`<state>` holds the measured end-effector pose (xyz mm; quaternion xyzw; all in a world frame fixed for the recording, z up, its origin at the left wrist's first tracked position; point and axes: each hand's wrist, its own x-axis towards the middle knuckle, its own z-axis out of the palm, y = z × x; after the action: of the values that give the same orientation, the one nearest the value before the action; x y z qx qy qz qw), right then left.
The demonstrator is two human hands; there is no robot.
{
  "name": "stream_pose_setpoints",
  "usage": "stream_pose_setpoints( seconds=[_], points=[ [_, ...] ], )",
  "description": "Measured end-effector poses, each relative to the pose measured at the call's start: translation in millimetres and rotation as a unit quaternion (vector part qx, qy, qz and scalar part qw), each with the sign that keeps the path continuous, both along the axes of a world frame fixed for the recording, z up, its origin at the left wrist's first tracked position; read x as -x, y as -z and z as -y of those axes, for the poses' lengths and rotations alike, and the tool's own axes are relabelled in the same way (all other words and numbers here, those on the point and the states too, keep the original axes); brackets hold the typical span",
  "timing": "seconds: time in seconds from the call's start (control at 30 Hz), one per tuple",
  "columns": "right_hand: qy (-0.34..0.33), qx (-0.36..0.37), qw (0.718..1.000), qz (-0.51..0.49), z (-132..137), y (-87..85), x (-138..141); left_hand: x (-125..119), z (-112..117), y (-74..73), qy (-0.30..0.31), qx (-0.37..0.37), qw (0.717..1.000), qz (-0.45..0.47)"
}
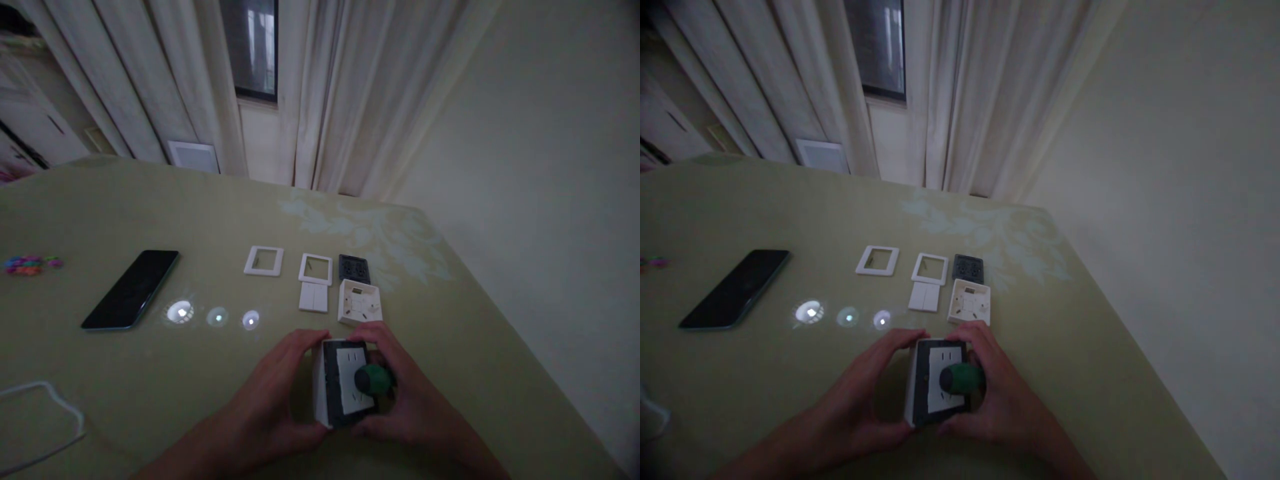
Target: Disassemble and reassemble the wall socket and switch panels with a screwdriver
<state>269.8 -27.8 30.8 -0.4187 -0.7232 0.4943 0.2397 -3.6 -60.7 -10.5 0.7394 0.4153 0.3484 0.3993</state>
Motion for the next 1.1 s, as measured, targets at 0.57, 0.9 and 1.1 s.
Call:
stream_pose_setpoints(
  seconds=[0.57, 0.9, 1.1],
  points=[
    [-0.009, -0.026, 0.997, 0.068, -8, 9.1, 2, 0, -9, 2.3, 0.022, 0.018, 1.000, -0.006],
    [-0.005, -0.028, 0.993, 0.115, -12, 15.0, 8, 11, -20, 10.2, 0.052, -0.009, 0.995, -0.085],
    [0.028, -0.060, 0.995, 0.071, -10, 3.0, 5, 12, -22, 15.8, 0.054, -0.032, 0.994, -0.094]
  ],
)
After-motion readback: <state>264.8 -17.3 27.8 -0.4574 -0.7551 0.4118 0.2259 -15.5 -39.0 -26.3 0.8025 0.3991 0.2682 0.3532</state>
